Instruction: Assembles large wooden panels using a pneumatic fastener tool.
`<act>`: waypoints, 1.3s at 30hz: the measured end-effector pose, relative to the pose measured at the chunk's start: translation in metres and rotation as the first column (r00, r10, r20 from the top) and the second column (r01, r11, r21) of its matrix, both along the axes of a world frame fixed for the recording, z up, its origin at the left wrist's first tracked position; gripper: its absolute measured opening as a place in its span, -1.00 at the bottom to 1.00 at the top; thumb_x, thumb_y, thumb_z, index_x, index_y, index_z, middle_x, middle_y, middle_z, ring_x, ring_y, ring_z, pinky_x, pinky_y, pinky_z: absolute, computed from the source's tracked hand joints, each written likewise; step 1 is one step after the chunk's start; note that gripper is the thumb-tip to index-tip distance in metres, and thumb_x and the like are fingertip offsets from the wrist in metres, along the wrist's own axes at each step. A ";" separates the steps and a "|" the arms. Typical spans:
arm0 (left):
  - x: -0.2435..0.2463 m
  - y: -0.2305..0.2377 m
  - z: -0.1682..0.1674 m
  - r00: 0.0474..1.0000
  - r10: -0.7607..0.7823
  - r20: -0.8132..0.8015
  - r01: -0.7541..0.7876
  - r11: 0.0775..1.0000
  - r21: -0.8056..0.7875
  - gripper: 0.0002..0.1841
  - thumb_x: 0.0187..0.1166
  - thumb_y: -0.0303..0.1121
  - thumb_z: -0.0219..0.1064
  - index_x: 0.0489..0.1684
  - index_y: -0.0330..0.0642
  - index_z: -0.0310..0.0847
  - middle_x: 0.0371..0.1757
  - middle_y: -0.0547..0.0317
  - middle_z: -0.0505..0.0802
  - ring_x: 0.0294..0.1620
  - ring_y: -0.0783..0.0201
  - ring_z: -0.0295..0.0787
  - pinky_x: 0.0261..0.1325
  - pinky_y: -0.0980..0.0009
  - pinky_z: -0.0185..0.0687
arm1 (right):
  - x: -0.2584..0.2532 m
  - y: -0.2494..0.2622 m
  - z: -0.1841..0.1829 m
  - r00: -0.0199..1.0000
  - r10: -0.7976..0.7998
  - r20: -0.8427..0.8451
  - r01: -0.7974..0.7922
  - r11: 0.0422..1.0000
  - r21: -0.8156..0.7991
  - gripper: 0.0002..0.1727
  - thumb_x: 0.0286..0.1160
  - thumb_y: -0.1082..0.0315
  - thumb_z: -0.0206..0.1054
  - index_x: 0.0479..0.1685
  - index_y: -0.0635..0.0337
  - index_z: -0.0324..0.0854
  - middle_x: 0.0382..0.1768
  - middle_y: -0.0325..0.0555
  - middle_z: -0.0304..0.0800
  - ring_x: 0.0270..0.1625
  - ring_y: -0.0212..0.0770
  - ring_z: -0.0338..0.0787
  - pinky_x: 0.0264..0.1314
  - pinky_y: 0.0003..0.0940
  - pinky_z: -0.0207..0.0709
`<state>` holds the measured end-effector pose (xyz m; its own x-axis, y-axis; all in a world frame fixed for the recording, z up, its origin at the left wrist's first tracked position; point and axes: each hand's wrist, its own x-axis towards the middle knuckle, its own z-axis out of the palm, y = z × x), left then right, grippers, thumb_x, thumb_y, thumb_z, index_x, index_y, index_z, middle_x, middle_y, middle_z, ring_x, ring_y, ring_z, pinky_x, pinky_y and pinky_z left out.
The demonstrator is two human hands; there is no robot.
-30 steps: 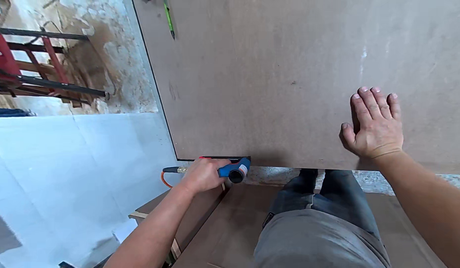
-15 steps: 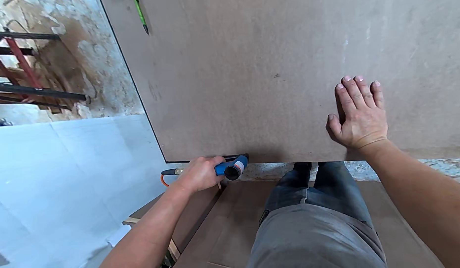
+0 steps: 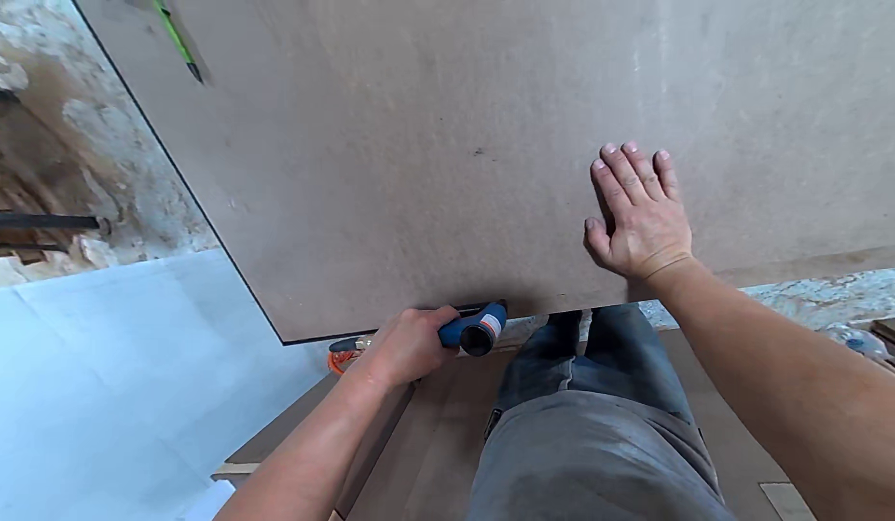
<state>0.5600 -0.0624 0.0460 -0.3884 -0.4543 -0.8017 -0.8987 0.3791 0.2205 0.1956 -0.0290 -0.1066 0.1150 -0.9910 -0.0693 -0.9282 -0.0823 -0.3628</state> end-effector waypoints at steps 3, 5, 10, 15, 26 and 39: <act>-0.020 0.004 -0.004 1.000 -0.021 -0.001 0.021 1.000 0.015 -0.60 0.24 -0.18 0.64 0.09 0.16 0.79 -0.29 0.25 0.91 -0.24 0.16 0.89 -0.17 -0.06 0.80 | 0.000 0.001 -0.001 1.000 0.001 -0.001 -0.001 1.000 -0.004 -0.15 0.63 -0.22 -0.13 0.91 -0.04 0.10 0.92 -0.23 0.02 0.95 -0.09 -0.05 0.94 0.18 -0.38; -0.037 0.006 -0.007 0.999 -0.034 0.030 0.033 0.999 0.034 -0.59 0.26 -0.15 0.64 0.12 0.20 0.77 -0.26 0.26 0.92 -0.21 0.15 0.89 -0.14 -0.07 0.80 | 0.000 0.001 -0.002 1.000 0.000 0.006 0.000 1.000 -0.016 -0.16 0.63 -0.21 -0.13 0.90 -0.03 0.12 0.91 -0.23 0.04 0.94 -0.08 -0.04 0.95 0.17 -0.37; -0.073 0.013 -0.010 0.999 -0.043 0.020 0.042 0.999 0.035 -0.62 0.31 -0.09 0.62 0.09 0.16 0.76 -0.28 0.25 0.90 -0.21 0.15 0.88 -0.15 -0.06 0.79 | 0.000 0.001 -0.001 1.000 0.000 0.015 0.000 1.000 -0.002 -0.17 0.64 -0.20 -0.12 0.90 -0.03 0.12 0.92 -0.25 0.02 0.95 -0.10 -0.06 0.95 0.14 -0.37; -0.112 0.017 -0.009 0.998 -0.058 -0.005 0.058 0.998 0.001 -0.65 0.32 -0.10 0.57 0.06 0.12 0.78 -0.30 0.21 0.90 -0.24 0.12 0.89 -0.19 -0.07 0.77 | -0.001 0.001 -0.004 0.999 0.002 0.036 -0.001 1.000 -0.027 -0.18 0.64 -0.18 -0.09 0.90 -0.01 0.13 0.91 -0.22 0.04 0.95 -0.10 -0.05 0.95 0.14 -0.36; -0.185 0.033 -0.011 0.995 -0.087 -0.058 0.083 0.995 -0.058 -0.66 0.26 -0.16 0.60 0.02 0.12 0.80 -0.35 0.22 0.90 -0.30 0.12 0.88 -0.24 -0.09 0.78 | -0.003 0.000 -0.006 0.989 0.011 0.148 -0.009 1.000 -0.019 -0.19 0.64 -0.13 -0.03 0.89 0.03 0.15 0.92 -0.21 0.02 0.95 -0.08 -0.09 0.95 0.15 -0.38; -0.226 0.046 -0.010 0.999 -0.039 0.001 0.039 0.997 -0.067 -0.65 0.33 -0.11 0.57 0.09 0.15 0.83 -0.32 0.19 0.91 -0.27 0.13 0.88 -0.18 -0.12 0.76 | -0.105 0.009 0.003 0.850 -0.043 0.525 0.119 0.987 -0.112 -0.40 0.65 0.15 0.18 0.69 0.07 0.47 0.79 -0.12 0.33 0.87 -0.10 0.20 0.91 -0.14 0.06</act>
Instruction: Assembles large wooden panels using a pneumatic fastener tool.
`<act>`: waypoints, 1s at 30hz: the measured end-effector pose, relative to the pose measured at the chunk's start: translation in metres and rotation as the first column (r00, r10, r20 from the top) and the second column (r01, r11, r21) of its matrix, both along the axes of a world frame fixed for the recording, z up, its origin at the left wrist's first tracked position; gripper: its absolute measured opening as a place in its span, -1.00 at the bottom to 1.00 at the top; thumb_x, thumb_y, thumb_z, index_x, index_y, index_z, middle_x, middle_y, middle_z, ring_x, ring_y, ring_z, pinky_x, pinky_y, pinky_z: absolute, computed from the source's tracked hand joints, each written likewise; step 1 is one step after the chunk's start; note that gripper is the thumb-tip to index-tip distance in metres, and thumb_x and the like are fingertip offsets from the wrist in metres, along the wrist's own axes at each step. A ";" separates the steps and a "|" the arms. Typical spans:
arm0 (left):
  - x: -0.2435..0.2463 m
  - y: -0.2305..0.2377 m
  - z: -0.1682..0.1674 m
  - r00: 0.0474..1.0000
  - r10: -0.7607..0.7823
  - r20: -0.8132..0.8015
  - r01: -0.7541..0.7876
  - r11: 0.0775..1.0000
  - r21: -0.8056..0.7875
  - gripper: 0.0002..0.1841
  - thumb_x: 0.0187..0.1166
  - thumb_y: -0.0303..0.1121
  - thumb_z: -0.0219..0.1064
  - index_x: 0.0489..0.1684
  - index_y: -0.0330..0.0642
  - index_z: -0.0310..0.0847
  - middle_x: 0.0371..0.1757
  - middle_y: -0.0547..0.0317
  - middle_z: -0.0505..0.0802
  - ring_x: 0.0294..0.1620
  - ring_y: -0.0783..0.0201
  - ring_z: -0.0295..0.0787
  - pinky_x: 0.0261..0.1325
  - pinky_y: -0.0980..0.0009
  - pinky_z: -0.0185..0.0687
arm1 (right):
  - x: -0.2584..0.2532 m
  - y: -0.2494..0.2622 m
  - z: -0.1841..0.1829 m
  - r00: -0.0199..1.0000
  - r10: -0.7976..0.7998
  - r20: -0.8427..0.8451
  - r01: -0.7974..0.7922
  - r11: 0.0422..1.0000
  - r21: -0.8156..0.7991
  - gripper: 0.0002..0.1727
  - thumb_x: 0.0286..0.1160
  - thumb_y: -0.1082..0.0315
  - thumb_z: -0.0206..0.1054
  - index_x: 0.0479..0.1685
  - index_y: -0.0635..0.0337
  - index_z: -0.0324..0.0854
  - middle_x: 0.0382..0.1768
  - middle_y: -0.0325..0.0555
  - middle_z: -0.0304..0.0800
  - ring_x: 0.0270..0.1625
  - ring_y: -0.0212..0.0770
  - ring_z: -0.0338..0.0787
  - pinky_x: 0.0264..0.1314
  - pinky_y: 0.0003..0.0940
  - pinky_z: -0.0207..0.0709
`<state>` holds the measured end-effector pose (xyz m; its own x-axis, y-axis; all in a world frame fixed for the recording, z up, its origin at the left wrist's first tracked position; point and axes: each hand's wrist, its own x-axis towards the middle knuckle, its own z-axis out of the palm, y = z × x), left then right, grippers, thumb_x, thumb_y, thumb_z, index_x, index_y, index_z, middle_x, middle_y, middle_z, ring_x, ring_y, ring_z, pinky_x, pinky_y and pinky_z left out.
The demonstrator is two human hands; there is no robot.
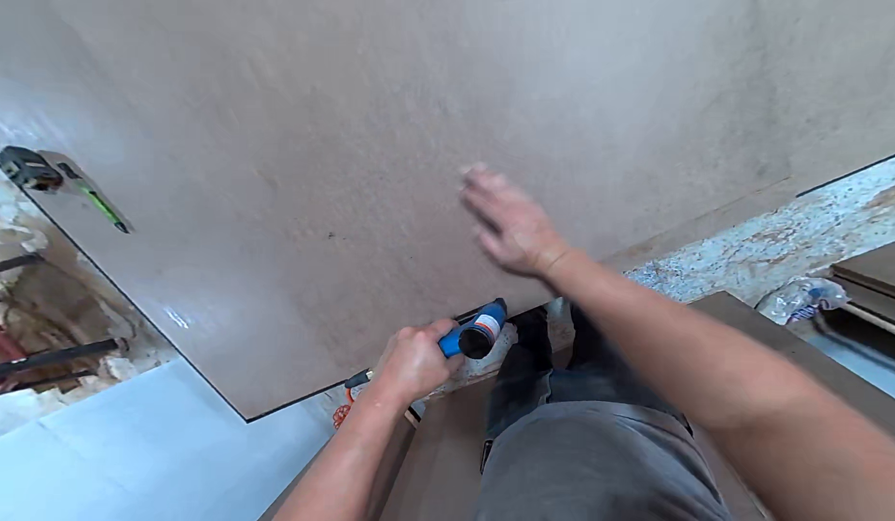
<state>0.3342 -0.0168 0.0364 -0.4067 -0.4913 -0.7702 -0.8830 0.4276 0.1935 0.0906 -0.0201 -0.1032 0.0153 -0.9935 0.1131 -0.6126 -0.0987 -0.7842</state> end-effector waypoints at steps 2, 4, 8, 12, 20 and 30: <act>-0.003 0.002 0.001 1.000 0.008 0.004 -0.008 1.000 -0.001 -0.63 0.33 -0.14 0.58 0.14 0.16 0.82 -0.32 0.17 0.91 -0.27 0.12 0.89 -0.17 -0.13 0.76 | -0.087 0.020 -0.003 0.977 -0.124 -0.173 0.130 0.991 0.027 -0.41 0.71 0.08 0.13 0.70 0.05 0.47 0.79 -0.12 0.34 0.86 -0.09 0.22 0.90 -0.08 0.06; -0.016 0.003 0.000 1.000 0.015 0.000 -0.015 1.000 0.003 -0.63 0.33 -0.15 0.57 0.14 0.17 0.82 -0.31 0.17 0.92 -0.27 0.12 0.89 -0.17 -0.12 0.76 | -0.181 0.047 0.002 0.900 -0.195 -0.389 0.257 0.959 0.116 -0.31 0.75 -0.10 0.01 0.79 0.03 0.33 0.85 -0.12 0.20 0.91 -0.05 0.09 0.94 0.00 -0.08; -0.048 0.005 0.002 0.999 0.019 0.026 -0.020 0.999 0.040 -0.63 0.37 -0.13 0.55 0.17 0.21 0.81 -0.29 0.19 0.92 -0.24 0.15 0.89 -0.13 -0.09 0.77 | -0.280 0.086 -0.006 0.804 -0.224 -0.550 0.355 0.924 0.143 -0.18 0.67 -0.23 -0.15 0.90 -0.05 0.11 0.91 -0.08 0.02 0.94 0.02 -0.04 0.92 0.21 -0.24; -0.071 0.005 0.002 0.999 0.017 0.045 -0.020 0.998 0.057 -0.70 0.36 -0.13 0.57 0.05 0.15 0.80 -0.30 0.19 0.90 -0.23 0.13 0.88 -0.13 -0.09 0.77 | -0.281 0.084 -0.009 0.800 -0.230 -0.554 0.363 0.921 0.142 -0.15 0.63 -0.21 -0.14 0.90 -0.02 0.09 0.91 -0.06 0.03 0.94 0.02 -0.04 0.91 0.26 -0.26; -0.111 0.017 -0.001 0.999 0.039 0.014 -0.039 0.999 0.021 -0.69 0.33 -0.11 0.54 0.01 0.12 0.81 -0.34 0.18 0.89 -0.27 0.12 0.87 -0.17 -0.08 0.76 | -0.283 0.082 -0.013 0.806 -0.240 -0.541 0.362 0.923 0.130 -0.16 0.62 -0.21 -0.13 0.90 -0.03 0.11 0.91 -0.10 0.05 0.94 0.00 -0.02 0.91 0.24 -0.26; -0.186 0.025 -0.002 0.998 0.055 0.021 -0.056 0.998 0.025 -0.73 0.34 -0.10 0.53 -0.02 0.15 0.81 -0.36 0.19 0.89 -0.29 0.12 0.87 -0.21 -0.08 0.75 | -0.285 0.076 -0.012 0.815 -0.249 -0.523 0.365 0.922 0.129 -0.17 0.63 -0.21 -0.13 0.90 -0.06 0.11 0.90 -0.14 0.06 0.94 -0.03 -0.01 0.91 0.24 -0.26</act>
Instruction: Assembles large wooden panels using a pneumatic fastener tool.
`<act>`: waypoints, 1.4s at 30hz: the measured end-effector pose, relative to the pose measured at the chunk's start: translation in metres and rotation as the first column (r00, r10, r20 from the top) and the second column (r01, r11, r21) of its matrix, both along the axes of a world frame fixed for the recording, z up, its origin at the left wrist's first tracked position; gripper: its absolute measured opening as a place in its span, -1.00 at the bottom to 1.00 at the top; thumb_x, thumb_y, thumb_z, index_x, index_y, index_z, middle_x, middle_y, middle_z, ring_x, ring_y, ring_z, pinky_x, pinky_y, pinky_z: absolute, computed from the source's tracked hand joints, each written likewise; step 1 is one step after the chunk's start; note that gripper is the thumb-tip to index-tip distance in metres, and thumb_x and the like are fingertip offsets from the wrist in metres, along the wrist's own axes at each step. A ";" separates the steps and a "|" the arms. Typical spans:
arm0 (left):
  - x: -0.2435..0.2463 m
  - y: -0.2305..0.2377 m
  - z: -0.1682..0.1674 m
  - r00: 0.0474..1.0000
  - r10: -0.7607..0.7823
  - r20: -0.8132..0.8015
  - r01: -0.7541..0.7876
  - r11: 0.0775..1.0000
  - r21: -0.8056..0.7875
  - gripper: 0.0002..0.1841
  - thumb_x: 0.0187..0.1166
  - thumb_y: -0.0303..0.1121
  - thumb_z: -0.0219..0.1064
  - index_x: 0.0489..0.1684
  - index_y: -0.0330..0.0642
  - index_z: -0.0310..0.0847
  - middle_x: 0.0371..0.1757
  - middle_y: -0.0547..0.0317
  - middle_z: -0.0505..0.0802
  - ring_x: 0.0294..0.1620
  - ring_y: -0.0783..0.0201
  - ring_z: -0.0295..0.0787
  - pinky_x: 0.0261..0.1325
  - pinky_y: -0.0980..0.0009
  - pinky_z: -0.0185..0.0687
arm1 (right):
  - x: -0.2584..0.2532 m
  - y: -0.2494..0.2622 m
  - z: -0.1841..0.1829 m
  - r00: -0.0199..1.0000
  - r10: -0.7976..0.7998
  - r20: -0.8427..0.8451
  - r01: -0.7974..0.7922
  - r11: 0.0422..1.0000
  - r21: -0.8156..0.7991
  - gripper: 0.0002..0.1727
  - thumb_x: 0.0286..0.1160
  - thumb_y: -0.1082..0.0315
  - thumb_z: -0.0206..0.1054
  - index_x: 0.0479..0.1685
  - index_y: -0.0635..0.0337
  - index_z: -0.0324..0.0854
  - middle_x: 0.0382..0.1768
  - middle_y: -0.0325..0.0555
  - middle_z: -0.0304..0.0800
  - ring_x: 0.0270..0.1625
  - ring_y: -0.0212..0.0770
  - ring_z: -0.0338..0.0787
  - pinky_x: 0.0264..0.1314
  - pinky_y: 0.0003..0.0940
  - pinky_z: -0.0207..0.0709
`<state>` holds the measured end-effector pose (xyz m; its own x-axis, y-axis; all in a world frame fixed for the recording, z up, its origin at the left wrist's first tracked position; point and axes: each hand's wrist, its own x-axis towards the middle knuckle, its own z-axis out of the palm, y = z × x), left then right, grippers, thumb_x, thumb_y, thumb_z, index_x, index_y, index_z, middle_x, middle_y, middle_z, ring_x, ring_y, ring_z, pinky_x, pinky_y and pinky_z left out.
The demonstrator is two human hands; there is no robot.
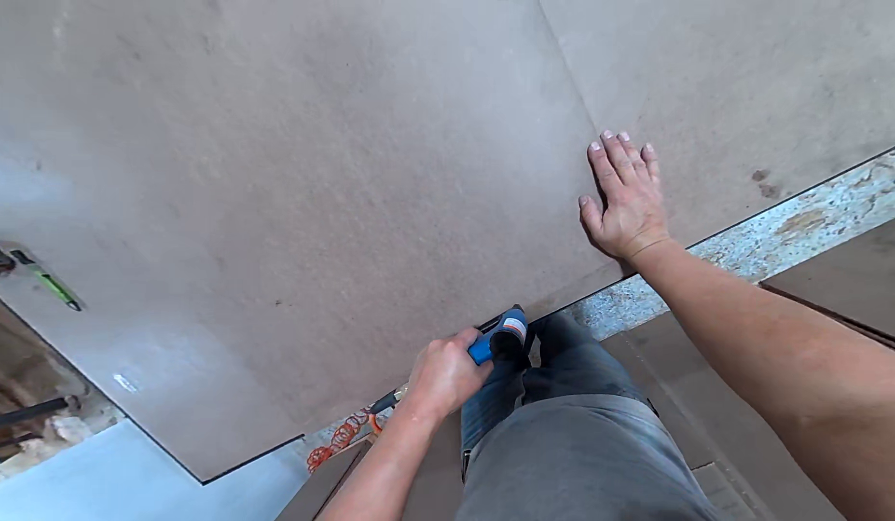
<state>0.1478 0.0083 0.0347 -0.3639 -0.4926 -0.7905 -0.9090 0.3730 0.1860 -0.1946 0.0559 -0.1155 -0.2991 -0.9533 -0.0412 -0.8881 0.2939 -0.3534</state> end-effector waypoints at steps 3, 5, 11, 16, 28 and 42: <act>-0.010 -0.002 0.000 1.000 -0.027 0.016 0.027 1.000 0.016 -0.75 0.37 -0.07 0.53 -0.07 0.14 0.79 -0.39 0.19 0.87 -0.30 0.12 0.86 -0.23 -0.08 0.73 | 0.000 0.002 0.000 1.000 -0.001 0.001 0.001 1.000 0.008 -0.17 0.64 -0.21 -0.12 0.91 -0.08 0.11 0.90 -0.13 0.06 0.94 -0.03 -0.01 0.91 0.24 -0.26; -0.011 -0.002 0.000 1.000 -0.022 0.012 0.022 1.000 0.010 -0.74 0.36 -0.08 0.53 -0.05 0.15 0.80 -0.40 0.18 0.87 -0.32 0.11 0.86 -0.25 -0.08 0.73 | 0.000 0.002 0.000 1.000 0.002 0.008 -0.002 1.000 0.003 -0.18 0.64 -0.21 -0.12 0.90 -0.08 0.12 0.90 -0.11 0.06 0.93 -0.02 0.00 0.91 0.24 -0.26; -0.024 0.006 0.001 1.000 -0.028 -0.001 0.028 1.000 -0.008 -0.70 0.38 -0.12 0.51 0.08 0.20 0.82 -0.39 0.15 0.89 -0.32 0.09 0.87 -0.25 -0.12 0.72 | -0.001 0.006 -0.002 0.999 0.002 0.038 -0.001 1.000 -0.004 -0.20 0.67 -0.21 -0.12 0.90 -0.10 0.12 0.91 -0.15 0.06 0.94 -0.06 -0.02 0.93 0.20 -0.30; -0.037 0.002 0.004 0.997 0.017 0.075 -0.020 0.999 0.034 -0.67 0.42 -0.09 0.50 0.15 0.24 0.81 -0.26 0.13 0.91 -0.18 0.07 0.88 -0.09 -0.17 0.74 | -0.006 0.003 -0.004 0.997 0.022 0.073 -0.020 0.999 -0.025 -0.23 0.75 -0.21 -0.20 0.91 -0.11 0.12 0.91 -0.19 0.03 0.95 -0.09 -0.06 0.94 0.20 -0.35; -0.124 0.030 0.004 0.999 -0.020 0.036 0.022 0.999 -0.050 -0.74 0.41 -0.11 0.52 0.01 0.14 0.80 -0.38 0.11 0.87 -0.30 0.05 0.85 -0.23 -0.13 0.71 | -0.080 0.016 -0.003 0.901 0.429 0.067 -0.426 0.903 -0.056 -0.36 0.87 -0.10 -0.35 0.86 -0.29 0.23 0.87 -0.38 0.16 0.93 -0.16 0.01 0.95 0.15 -0.31; -0.191 0.044 0.003 1.000 0.003 0.018 -0.002 0.997 -0.072 -0.75 0.40 -0.14 0.51 0.00 0.13 0.80 -0.39 0.14 0.86 -0.33 0.09 0.85 -0.27 -0.11 0.72 | -0.081 0.017 -0.003 0.895 0.426 0.134 -0.419 0.905 -0.078 -0.38 0.89 -0.04 -0.35 0.86 -0.25 0.23 0.87 -0.35 0.16 0.94 -0.14 -0.01 0.95 0.17 -0.30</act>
<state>-0.0429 0.0524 0.0376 -0.3488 -0.5496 -0.7591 -0.9129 0.3826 0.1425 -0.2751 0.0726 -0.1187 0.1381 -0.9904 -0.0063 -0.8631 -0.1172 -0.4912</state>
